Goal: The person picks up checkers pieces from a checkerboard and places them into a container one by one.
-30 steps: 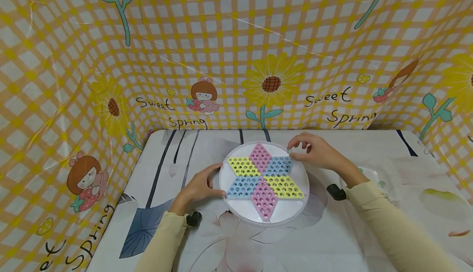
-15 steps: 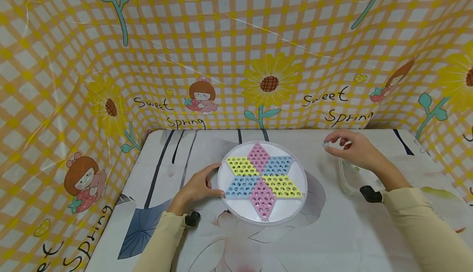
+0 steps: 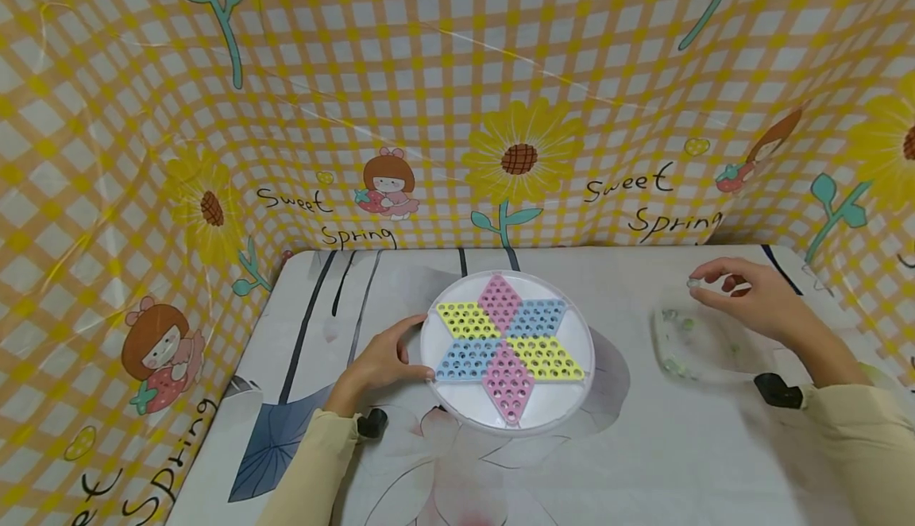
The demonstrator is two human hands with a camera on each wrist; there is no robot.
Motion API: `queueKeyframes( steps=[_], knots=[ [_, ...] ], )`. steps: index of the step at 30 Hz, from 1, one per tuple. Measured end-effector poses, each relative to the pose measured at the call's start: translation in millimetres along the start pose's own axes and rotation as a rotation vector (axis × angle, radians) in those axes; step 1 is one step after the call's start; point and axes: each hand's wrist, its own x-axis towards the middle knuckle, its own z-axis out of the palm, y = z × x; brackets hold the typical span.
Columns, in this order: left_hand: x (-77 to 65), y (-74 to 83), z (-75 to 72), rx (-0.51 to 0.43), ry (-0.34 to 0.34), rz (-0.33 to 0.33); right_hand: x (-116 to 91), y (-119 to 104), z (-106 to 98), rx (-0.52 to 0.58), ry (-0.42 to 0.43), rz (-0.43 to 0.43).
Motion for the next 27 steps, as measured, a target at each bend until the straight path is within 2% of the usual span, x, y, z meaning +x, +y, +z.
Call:
queueKeyframes(
  steps=[4, 10, 21, 27],
  knots=[
    [-0.1, -3.2, -1.4, 0.015, 0.006, 0.006, -10.2, 12.5, -5.7, -0.003, 0.007, 0.025],
    [-2.7, -5.4, -5.3, 0.021, 0.003, -0.026, -22.9, 25.2, -7.6, 0.011, 0.006, 0.031],
    [-6.0, -6.4, -7.3, 0.003, 0.011, -0.039, -33.2, 31.2, -0.8, -0.016, -0.013, 0.096],
    [-7.9, -7.4, -7.4, 0.0, 0.006, -0.045, -36.7, 34.6, 4.5, -0.012, -0.017, 0.088]
  ],
)
